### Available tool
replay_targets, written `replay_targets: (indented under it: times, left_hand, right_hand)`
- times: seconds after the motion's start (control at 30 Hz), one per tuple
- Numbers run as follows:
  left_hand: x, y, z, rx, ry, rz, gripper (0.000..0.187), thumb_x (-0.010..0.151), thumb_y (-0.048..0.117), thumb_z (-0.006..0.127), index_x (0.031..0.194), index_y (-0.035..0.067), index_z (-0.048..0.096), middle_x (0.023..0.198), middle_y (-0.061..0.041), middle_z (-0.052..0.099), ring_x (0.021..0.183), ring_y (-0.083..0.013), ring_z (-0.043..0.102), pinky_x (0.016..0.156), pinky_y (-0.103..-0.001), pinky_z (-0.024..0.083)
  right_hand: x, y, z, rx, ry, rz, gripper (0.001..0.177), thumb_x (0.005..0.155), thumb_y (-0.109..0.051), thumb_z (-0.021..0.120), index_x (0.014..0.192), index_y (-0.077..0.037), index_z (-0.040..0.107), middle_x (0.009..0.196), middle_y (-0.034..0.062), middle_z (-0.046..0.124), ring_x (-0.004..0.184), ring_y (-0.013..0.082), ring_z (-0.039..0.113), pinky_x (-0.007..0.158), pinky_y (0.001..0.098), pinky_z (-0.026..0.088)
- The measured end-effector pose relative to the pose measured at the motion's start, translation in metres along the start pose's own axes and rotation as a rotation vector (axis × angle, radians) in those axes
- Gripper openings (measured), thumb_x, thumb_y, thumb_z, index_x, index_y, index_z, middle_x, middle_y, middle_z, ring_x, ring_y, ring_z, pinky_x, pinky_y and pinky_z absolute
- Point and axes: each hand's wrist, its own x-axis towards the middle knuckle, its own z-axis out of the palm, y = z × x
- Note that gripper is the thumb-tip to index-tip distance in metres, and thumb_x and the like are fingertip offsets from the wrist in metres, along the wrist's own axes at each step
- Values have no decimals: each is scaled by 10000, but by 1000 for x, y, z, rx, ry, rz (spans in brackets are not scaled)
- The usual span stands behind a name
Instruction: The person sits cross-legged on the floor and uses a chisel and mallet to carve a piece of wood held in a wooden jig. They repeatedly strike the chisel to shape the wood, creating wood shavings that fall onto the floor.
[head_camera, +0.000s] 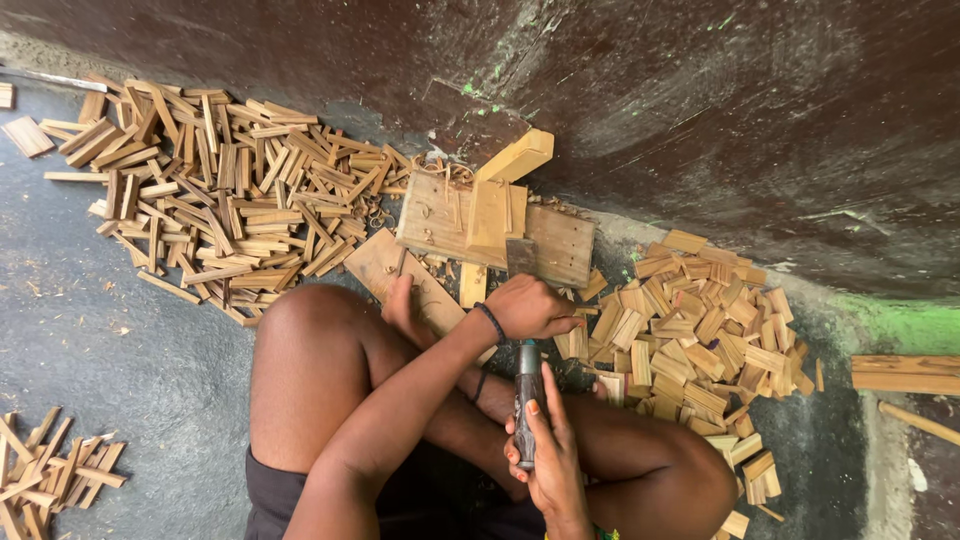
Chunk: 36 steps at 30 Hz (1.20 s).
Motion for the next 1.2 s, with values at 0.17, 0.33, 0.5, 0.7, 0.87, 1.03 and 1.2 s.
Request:
replay_targets:
  times: [0.17,0.33,0.5,0.7,0.87,1.03,1.2]
  left_hand:
    - [-1,-5,-9,-26,93,40,339,951,400,677,776,121,758,710,-99,722,613,-319,686,570,-433,541]
    - [-2,-5,-13,-31,50,-8,311,931,405,701,805,134,788,668,-111,708,580,-328,675,548,-441,527]
    - [-3,-4,-20,-14,32,-7,291,921,404,702,825,148,802,667,-115,705,571,-331,671,534,-443,523]
    - [-2,0,-18,-35,13,-37,315,922,402,694,790,131,787,635,-119,695,544,-326,669,533,-440,524]
    - [1,7,-15,-34,-40,-33,373,938,404,691,725,105,758,619,-125,688,533,-322,668,534,-441,524]
    - [2,6,-17,-20,8,1,366,935,400,692,726,107,761,613,-128,687,542,-326,668,549,-445,528]
    - [5,5,-19,-18,-7,-11,355,931,408,698,755,110,778,612,-141,684,540,-334,667,545,-446,531]
  right_hand:
    - [3,-7,8,-1,-10,3,692,974,-296,547,1604,-375,273,774,105,580,420,122,513,303,228,351]
    - [0,-9,12,13,-54,-4,719,979,-255,562,1617,-366,249,791,92,582,438,110,519,323,217,366]
    - [-2,-11,17,-7,-71,-15,746,969,-229,571,1618,-362,228,791,86,584,441,108,516,322,216,366]
    - [-8,-11,12,-4,-108,-33,741,986,-235,565,1632,-333,215,824,87,586,475,91,524,342,202,372]
    - [-15,-16,8,19,-98,-26,717,987,-279,553,1625,-334,231,837,98,581,472,101,533,343,207,379]
    - [-13,-17,9,62,-102,-17,669,1007,-328,500,1625,-338,242,826,105,582,456,99,516,335,206,367]
    - [-11,-17,12,116,-108,-22,626,1027,-342,449,1621,-337,248,822,115,583,447,106,511,332,212,367]
